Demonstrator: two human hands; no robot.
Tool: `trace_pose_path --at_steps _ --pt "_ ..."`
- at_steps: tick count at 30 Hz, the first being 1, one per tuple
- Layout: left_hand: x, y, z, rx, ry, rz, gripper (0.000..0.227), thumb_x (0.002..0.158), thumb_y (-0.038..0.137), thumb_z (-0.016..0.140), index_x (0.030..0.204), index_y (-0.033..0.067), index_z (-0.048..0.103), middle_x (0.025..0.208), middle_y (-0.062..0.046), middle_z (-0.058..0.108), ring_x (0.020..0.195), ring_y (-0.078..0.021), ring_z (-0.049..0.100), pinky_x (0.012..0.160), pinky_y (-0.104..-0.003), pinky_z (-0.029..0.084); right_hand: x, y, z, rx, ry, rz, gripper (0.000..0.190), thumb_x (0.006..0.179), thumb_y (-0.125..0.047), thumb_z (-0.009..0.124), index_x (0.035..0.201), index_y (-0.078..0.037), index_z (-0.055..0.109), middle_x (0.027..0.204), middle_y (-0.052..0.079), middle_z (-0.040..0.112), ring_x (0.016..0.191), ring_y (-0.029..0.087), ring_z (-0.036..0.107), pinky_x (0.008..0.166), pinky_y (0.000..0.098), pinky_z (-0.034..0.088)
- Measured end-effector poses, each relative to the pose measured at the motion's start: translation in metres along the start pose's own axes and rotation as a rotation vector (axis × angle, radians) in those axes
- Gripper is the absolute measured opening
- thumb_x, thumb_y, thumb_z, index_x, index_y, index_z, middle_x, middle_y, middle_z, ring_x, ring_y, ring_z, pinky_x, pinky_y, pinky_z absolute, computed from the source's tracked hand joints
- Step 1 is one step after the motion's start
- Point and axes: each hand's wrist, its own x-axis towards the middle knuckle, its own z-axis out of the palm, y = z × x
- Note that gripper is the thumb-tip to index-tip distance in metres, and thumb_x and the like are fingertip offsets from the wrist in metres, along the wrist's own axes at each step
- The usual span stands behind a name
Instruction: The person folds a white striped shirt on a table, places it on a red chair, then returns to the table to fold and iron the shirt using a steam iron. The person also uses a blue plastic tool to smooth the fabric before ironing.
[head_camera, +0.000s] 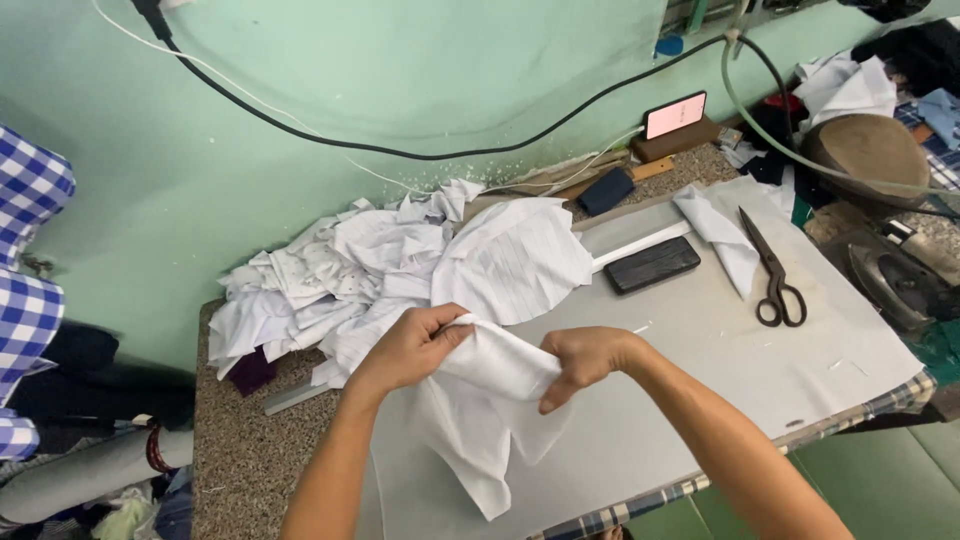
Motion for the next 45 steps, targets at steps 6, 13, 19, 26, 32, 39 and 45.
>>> trace_pose_path --at_steps 6,13,19,26,32,39,45 --pt "0.006 0.042 -0.008 0.043 0.108 -0.044 0.026 0.078 0.014 0.085 0.101 0.0061 0.077 0.077 -0.008 0.073 0.076 -0.0192 0.061 0.076 -0.033 0.053 -0.074 0.004 -0.054 -0.220 0.448 0.181 0.022 0.081 -0.026 0.084 0.098 -0.013 0.087 0.082 0.016 0.081 0.079 0.031 0.076 0.076 0.0368 0.057" --pt "0.088 -0.029 -0.015 0.271 0.299 0.010 0.017 0.082 0.018 0.082 0.098 0.0124 0.078 0.067 -0.005 0.069 0.066 -0.0160 0.063 0.064 -0.029 0.051 -0.129 -0.003 -0.105 -0.155 0.983 0.118 0.034 0.084 -0.015 0.078 0.118 -0.018 0.080 0.104 0.011 0.080 0.110 0.033 0.072 0.097 0.0451 0.053" --pt "0.110 0.004 -0.020 0.118 0.472 0.104 0.011 0.086 0.014 0.078 0.096 0.0118 0.080 0.076 -0.004 0.075 0.070 -0.0106 0.067 0.070 -0.027 0.056 -0.163 -0.011 -0.123 -0.310 1.371 -0.001 0.031 0.082 -0.004 0.078 0.110 -0.016 0.079 0.102 0.005 0.078 0.104 0.029 0.073 0.093 0.0397 0.053" --pt "0.083 0.046 -0.023 -0.101 0.279 0.109 0.015 0.098 0.013 0.063 0.088 0.0096 0.074 0.079 0.009 0.062 0.075 -0.0037 0.051 0.069 -0.022 0.040 -0.197 -0.035 -0.118 -0.177 1.369 0.120 0.019 0.091 -0.003 0.075 0.109 -0.011 0.079 0.100 0.008 0.074 0.088 0.020 0.064 0.074 0.0351 0.052" --pt "0.074 -0.001 0.007 -0.431 0.200 -0.073 0.016 0.098 0.017 0.068 0.095 0.0051 0.079 0.088 0.002 0.072 0.083 -0.0083 0.061 0.078 -0.023 0.046 -0.188 -0.014 -0.098 -0.163 1.254 0.163 0.021 0.091 -0.001 0.074 0.110 -0.010 0.079 0.101 0.007 0.076 0.088 0.019 0.066 0.079 0.0358 0.054" --pt "0.056 -0.051 0.068 -0.631 0.070 -0.288 0.022 0.101 0.018 0.063 0.106 0.0015 0.077 0.100 0.000 0.075 0.095 -0.0084 0.063 0.087 -0.024 0.047 -0.128 0.112 -0.050 -0.067 1.136 0.356 0.018 0.092 -0.010 0.072 0.107 -0.018 0.080 0.081 0.003 0.075 0.068 0.019 0.062 0.068 0.0362 0.048" --pt "0.010 -0.124 0.131 0.410 0.223 0.525 0.026 0.099 0.004 0.064 0.125 0.0032 0.069 0.119 -0.014 0.076 0.095 -0.0229 0.079 0.078 -0.032 0.065 -0.091 0.273 0.076 -0.096 1.316 -0.111 0.042 0.079 0.011 0.062 0.114 -0.009 0.076 0.126 0.015 0.067 0.120 0.032 0.066 0.097 0.0433 0.055"
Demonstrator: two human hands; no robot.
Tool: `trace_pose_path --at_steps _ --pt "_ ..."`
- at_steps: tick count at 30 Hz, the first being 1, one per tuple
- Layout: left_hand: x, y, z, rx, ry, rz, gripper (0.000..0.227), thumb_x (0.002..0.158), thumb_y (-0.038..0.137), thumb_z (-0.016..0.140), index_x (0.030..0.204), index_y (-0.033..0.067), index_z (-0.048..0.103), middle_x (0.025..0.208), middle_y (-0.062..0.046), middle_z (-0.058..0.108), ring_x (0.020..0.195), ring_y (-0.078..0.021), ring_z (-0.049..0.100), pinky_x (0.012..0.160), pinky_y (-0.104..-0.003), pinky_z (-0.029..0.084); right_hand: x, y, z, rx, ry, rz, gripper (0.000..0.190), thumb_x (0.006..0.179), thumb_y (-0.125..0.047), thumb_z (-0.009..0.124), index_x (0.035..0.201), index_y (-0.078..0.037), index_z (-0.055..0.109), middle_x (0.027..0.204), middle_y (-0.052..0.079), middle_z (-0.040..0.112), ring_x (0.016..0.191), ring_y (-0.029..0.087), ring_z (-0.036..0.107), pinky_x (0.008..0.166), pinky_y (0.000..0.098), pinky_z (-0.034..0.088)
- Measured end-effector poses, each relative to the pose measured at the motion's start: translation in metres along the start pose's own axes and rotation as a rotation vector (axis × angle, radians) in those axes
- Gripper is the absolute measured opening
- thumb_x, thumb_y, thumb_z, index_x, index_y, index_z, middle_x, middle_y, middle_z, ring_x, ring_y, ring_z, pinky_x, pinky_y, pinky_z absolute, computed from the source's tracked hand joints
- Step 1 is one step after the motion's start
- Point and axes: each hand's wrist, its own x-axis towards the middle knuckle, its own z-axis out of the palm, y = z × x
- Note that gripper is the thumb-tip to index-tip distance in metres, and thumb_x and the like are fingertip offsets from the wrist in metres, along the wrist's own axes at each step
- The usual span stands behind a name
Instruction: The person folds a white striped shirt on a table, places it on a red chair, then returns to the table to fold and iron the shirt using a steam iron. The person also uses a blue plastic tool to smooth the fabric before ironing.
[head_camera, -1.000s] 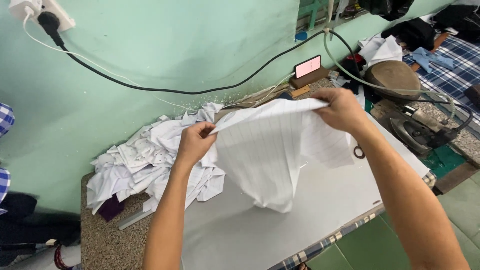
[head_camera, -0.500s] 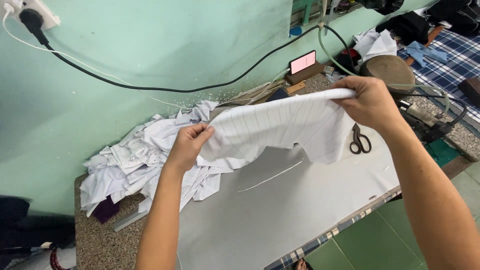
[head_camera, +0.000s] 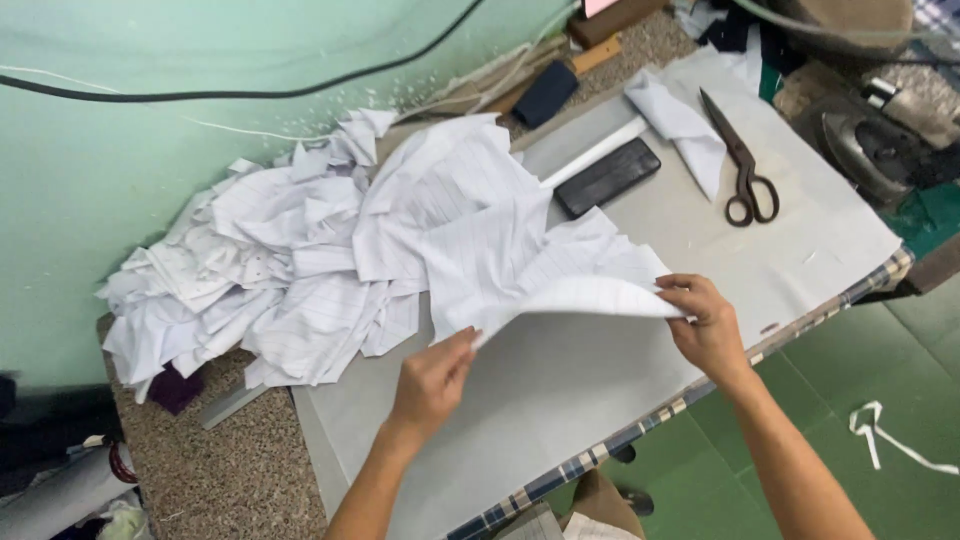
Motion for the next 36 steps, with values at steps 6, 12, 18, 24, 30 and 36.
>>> trace_pose_path --at_steps 6,12,18,24,30,36 --pt "-0.127 -0.016 0.084 0.194 -0.275 0.190 0.022 0.093 -0.003 0.073 0.114 0.0022 0.070 0.134 -0.021 0.066 0.128 -0.0405 0.061 0.111 -0.059 0.048 -0.111 0.090 0.041 -0.287 0.030 0.075 0.039 0.083 0.011 0.064 0.102 -0.019 0.080 0.138 0.016 0.060 0.132 0.039 0.053 0.103 0.0551 0.046" --pt "-0.175 -0.023 0.115 0.218 -0.172 0.085 0.033 0.089 0.002 0.080 0.121 0.0044 0.070 0.138 -0.019 0.063 0.129 -0.0391 0.062 0.109 -0.057 0.051 -0.124 0.052 0.044 -0.399 0.162 0.110 0.039 0.090 0.016 0.057 0.115 -0.008 0.076 0.142 0.022 0.055 0.137 0.042 0.051 0.112 0.0568 0.042" --pt "-0.175 -0.023 0.113 0.184 -0.190 0.040 0.032 0.088 0.007 0.082 0.118 0.0041 0.070 0.138 -0.020 0.063 0.130 -0.0398 0.061 0.112 -0.058 0.048 -0.138 0.046 0.058 -0.365 0.263 0.130 0.031 0.100 0.014 0.056 0.124 0.000 0.069 0.142 0.025 0.052 0.136 0.045 0.051 0.114 0.0585 0.044" --pt "-0.179 -0.026 0.114 0.179 -0.217 0.010 0.029 0.091 0.007 0.077 0.119 0.0040 0.070 0.140 -0.019 0.062 0.133 -0.0397 0.059 0.114 -0.059 0.048 -0.137 0.044 0.062 -0.355 0.300 0.116 0.030 0.100 0.016 0.054 0.124 0.005 0.067 0.132 0.024 0.063 0.135 0.046 0.054 0.119 0.0598 0.044" --pt "-0.188 -0.030 0.116 0.180 -0.234 0.000 0.030 0.092 0.009 0.076 0.121 0.0041 0.070 0.139 -0.020 0.062 0.133 -0.0405 0.059 0.114 -0.059 0.048 -0.135 0.046 0.062 -0.379 0.324 0.110 0.027 0.099 0.015 0.055 0.121 0.006 0.068 0.129 0.023 0.065 0.131 0.043 0.057 0.117 0.0560 0.047" --pt "-0.195 -0.032 0.116 0.159 -0.265 -0.039 0.035 0.090 0.009 0.077 0.124 0.0047 0.070 0.143 -0.019 0.060 0.137 -0.0392 0.056 0.117 -0.059 0.045 -0.135 0.048 0.063 -0.377 0.326 0.101 0.026 0.101 0.015 0.056 0.122 0.005 0.067 0.128 0.023 0.065 0.131 0.043 0.056 0.117 0.0566 0.047"
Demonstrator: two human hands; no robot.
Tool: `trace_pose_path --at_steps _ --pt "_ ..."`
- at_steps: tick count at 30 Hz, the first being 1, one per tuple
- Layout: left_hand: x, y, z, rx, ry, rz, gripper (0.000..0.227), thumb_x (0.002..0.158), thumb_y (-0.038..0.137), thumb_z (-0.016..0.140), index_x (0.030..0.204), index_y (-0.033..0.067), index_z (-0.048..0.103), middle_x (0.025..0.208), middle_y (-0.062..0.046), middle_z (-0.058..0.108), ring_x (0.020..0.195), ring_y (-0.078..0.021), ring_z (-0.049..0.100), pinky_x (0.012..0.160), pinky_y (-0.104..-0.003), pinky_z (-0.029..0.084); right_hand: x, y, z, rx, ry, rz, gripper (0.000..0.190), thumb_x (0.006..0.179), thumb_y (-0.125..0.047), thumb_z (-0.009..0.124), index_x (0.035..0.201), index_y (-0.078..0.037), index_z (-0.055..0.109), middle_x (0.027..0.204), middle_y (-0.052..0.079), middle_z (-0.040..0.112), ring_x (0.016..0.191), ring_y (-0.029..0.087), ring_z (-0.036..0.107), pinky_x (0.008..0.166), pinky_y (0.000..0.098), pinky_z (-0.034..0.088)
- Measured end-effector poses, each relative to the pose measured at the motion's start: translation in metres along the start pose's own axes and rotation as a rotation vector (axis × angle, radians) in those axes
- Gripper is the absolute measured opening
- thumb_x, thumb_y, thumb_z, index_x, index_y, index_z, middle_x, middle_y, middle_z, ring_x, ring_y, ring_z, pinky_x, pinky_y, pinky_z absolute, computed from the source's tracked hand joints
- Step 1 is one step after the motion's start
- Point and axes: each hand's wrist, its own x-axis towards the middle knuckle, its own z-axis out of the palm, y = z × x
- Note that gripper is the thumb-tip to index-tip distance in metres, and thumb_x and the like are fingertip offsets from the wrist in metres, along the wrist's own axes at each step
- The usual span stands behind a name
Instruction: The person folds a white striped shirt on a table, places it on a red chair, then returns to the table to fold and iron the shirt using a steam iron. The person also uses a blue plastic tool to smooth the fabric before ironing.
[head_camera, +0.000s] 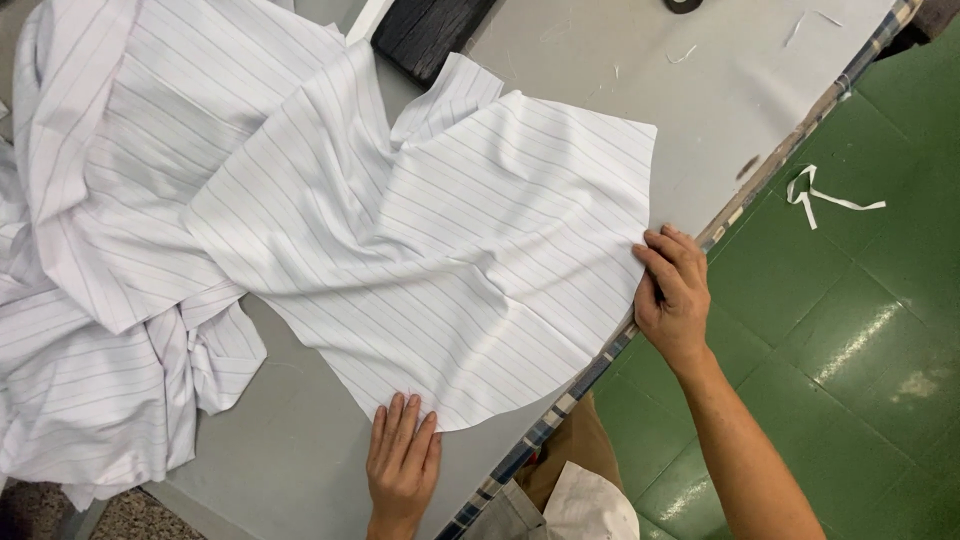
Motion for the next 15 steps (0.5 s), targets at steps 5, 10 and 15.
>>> trace_pose_path --at_steps 5,10,15 --pt "0.003 0.003 0.000 0.008 0.015 0.008 0.032 0.088 0.004 0.078 0.119 0.0056 0.072 0.141 -0.019 0.061 0.136 -0.0404 0.057 0.117 -0.061 0.044 0.003 -0.005 -0.010 0.040 -0.044 0.041 0.028 0.102 0.013 0.056 0.128 0.005 0.063 0.136 0.022 0.060 0.134 0.042 0.054 0.118 0.0558 0.046" --pt "0.023 0.028 -0.013 -0.042 0.045 -0.007 0.023 0.091 0.006 0.074 0.114 0.0058 0.071 0.140 -0.017 0.062 0.136 -0.0430 0.055 0.119 -0.066 0.037 0.003 -0.099 -0.015 0.192 -0.021 -0.056 0.033 0.096 0.010 0.052 0.125 -0.005 0.050 0.082 0.001 0.044 0.064 0.013 0.041 0.058 0.0302 0.039" --pt "0.059 0.062 -0.031 -0.089 0.196 0.078 0.009 0.093 0.008 0.072 0.101 0.0091 0.076 0.108 -0.011 0.062 0.109 -0.0339 0.066 0.100 -0.055 0.053 -0.082 -0.172 0.028 0.121 -0.348 -0.248 0.058 0.093 -0.049 0.078 0.129 -0.010 0.056 0.130 0.014 0.058 0.130 0.037 0.055 0.117 0.0621 0.034"
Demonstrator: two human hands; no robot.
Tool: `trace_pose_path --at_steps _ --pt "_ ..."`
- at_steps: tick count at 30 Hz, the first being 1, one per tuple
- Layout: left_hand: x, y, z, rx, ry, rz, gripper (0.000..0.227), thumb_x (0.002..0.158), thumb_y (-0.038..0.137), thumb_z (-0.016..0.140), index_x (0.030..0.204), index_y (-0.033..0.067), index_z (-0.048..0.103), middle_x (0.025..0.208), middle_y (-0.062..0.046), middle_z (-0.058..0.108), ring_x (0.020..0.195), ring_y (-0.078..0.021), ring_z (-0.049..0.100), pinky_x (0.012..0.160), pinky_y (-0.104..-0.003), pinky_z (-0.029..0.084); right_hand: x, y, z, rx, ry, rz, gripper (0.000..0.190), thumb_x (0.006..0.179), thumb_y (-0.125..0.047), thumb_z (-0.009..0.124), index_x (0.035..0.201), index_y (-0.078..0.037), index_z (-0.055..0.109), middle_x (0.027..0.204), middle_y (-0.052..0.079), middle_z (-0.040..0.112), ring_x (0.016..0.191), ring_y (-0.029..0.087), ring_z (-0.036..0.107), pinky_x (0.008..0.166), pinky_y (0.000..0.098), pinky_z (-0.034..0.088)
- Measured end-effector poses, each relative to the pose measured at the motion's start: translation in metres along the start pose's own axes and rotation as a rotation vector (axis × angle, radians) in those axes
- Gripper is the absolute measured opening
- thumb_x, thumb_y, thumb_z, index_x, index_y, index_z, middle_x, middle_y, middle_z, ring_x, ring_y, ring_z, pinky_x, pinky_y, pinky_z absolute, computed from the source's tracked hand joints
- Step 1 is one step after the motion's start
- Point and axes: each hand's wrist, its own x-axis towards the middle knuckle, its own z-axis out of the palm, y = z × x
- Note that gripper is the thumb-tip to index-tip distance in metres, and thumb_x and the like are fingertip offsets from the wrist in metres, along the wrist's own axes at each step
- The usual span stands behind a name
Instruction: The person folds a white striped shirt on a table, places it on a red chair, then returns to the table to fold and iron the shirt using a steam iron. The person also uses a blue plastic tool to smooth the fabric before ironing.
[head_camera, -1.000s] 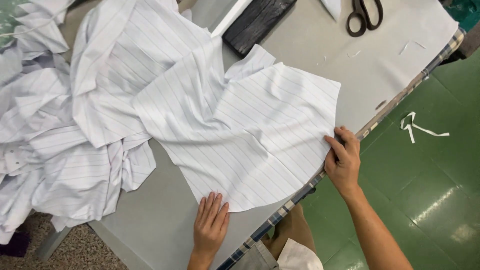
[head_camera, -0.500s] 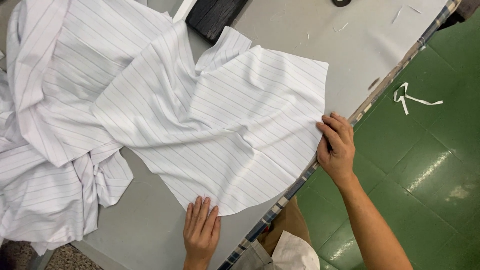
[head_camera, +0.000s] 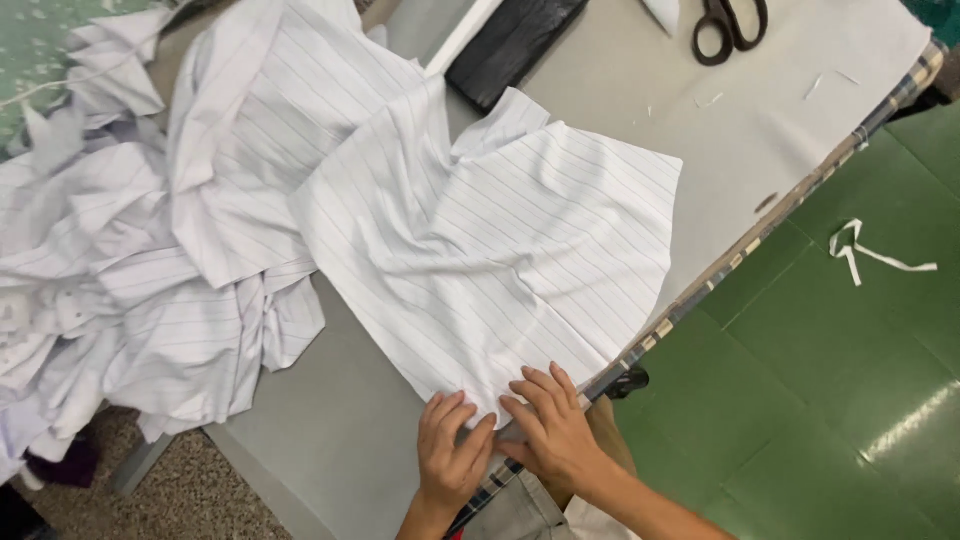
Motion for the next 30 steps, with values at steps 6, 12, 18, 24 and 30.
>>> trace_pose_path --at_steps 6,12,18,24,30 --pt "-0.045 -0.015 0.017 0.142 0.056 0.003 0.043 0.094 0.043 0.078 0.122 0.0159 0.060 0.119 -0.010 0.056 0.116 -0.0317 0.062 0.103 -0.053 0.052 0.022 0.003 0.002 0.165 0.112 -0.052 0.017 0.099 -0.012 0.054 0.111 -0.010 0.066 0.107 0.010 0.066 0.108 0.032 0.063 0.104 0.0562 0.045" --pt "0.003 -0.089 0.025 0.341 -0.031 -0.025 0.061 0.107 0.036 0.053 0.157 0.0086 0.031 0.159 -0.022 0.034 0.146 -0.0436 0.040 0.118 -0.064 0.038 0.043 -0.006 -0.041 0.277 0.098 -0.120 0.017 0.101 -0.012 0.054 0.106 -0.004 0.068 0.107 0.012 0.068 0.108 0.032 0.065 0.103 0.0568 0.048" --pt "0.107 -0.140 0.025 0.417 0.185 0.033 0.035 0.086 -0.016 0.055 0.105 0.0083 0.072 0.120 -0.011 0.065 0.118 -0.0360 0.060 0.095 -0.054 0.049 0.076 0.000 -0.121 0.397 0.112 -0.171 0.023 0.103 -0.018 0.053 0.099 -0.009 0.074 0.096 0.007 0.079 0.097 0.023 0.075 0.104 0.0440 0.055" --pt "0.221 -0.161 -0.060 0.452 0.409 -0.022 0.019 0.093 0.000 0.066 0.106 0.0133 0.071 0.108 -0.003 0.075 0.117 -0.0292 0.067 0.106 -0.054 0.044 0.199 0.110 -0.214 0.092 0.414 0.122 0.027 0.092 0.010 0.071 0.107 -0.011 0.080 0.097 0.008 0.074 0.093 0.030 0.070 0.091 0.0441 0.055" --pt "0.230 -0.081 -0.197 0.284 0.706 0.229 0.020 0.105 0.010 0.066 0.115 0.0050 0.050 0.112 -0.018 0.071 0.117 -0.0422 0.069 0.125 -0.062 0.030 0.188 0.020 -0.283 0.345 0.482 -0.121 0.014 0.101 -0.002 0.060 0.113 0.003 0.065 0.111 0.016 0.070 0.115 0.034 0.068 0.114 0.0475 0.059"
